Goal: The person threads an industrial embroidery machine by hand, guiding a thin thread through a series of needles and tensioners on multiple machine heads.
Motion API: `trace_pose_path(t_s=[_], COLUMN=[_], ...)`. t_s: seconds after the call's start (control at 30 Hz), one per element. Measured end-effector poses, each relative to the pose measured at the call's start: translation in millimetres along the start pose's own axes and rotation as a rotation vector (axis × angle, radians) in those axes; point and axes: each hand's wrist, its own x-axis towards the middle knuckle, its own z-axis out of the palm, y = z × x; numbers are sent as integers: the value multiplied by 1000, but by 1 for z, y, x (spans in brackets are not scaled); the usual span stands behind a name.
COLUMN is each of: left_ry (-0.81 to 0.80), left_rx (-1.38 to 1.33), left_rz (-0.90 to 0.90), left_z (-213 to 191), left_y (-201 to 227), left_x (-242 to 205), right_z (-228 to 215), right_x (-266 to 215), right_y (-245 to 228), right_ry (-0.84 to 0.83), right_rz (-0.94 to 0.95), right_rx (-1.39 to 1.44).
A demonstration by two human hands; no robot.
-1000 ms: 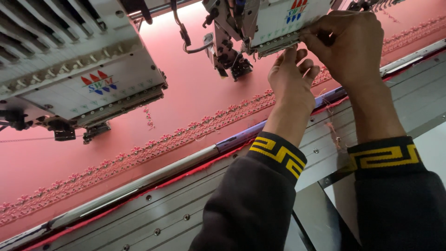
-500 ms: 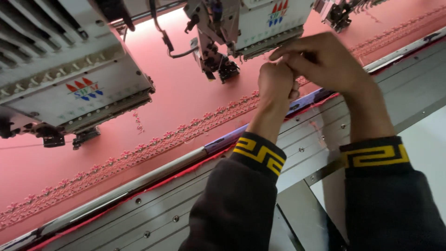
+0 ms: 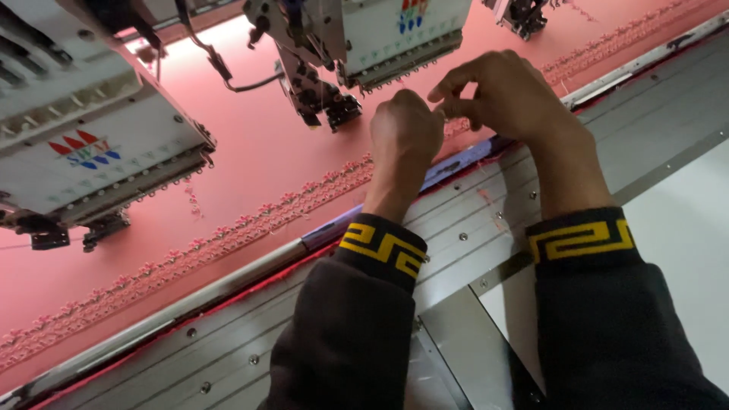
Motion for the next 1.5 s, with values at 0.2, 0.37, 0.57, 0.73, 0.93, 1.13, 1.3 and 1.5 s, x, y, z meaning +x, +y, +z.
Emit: trace_pose_path(t_s=[0.2,0.37,0.57,0.73,0.93,1.13,1.3,1.5], left_ry=[104,237,207,201,217,237,226,174], left_rx=[-93,-424,-456,-414,-452,-454,-459,-501], left_rz=[4,-94,-180,-167,-119,-101,-102,-197], left_z=[-5,-1,-9,-9,-6,-5,-8,-12], left_y=[-2,-10,-4,-6,-5,-4,-4,2], left_x=[-2,8,2,2,0,0,-1,0], right_z=[21,29,45,50,47,49,48,43], right_x=[8,17,33,37,36,37,34,25], right_y=[16,14,17,16,17,19,15,15], right_ry=[66,263,343,372,364,367,350,307], right_rz=[-122,-31,4,6,30,20,61,-14], right_rx=[168,159,112,116,154,165,185,284])
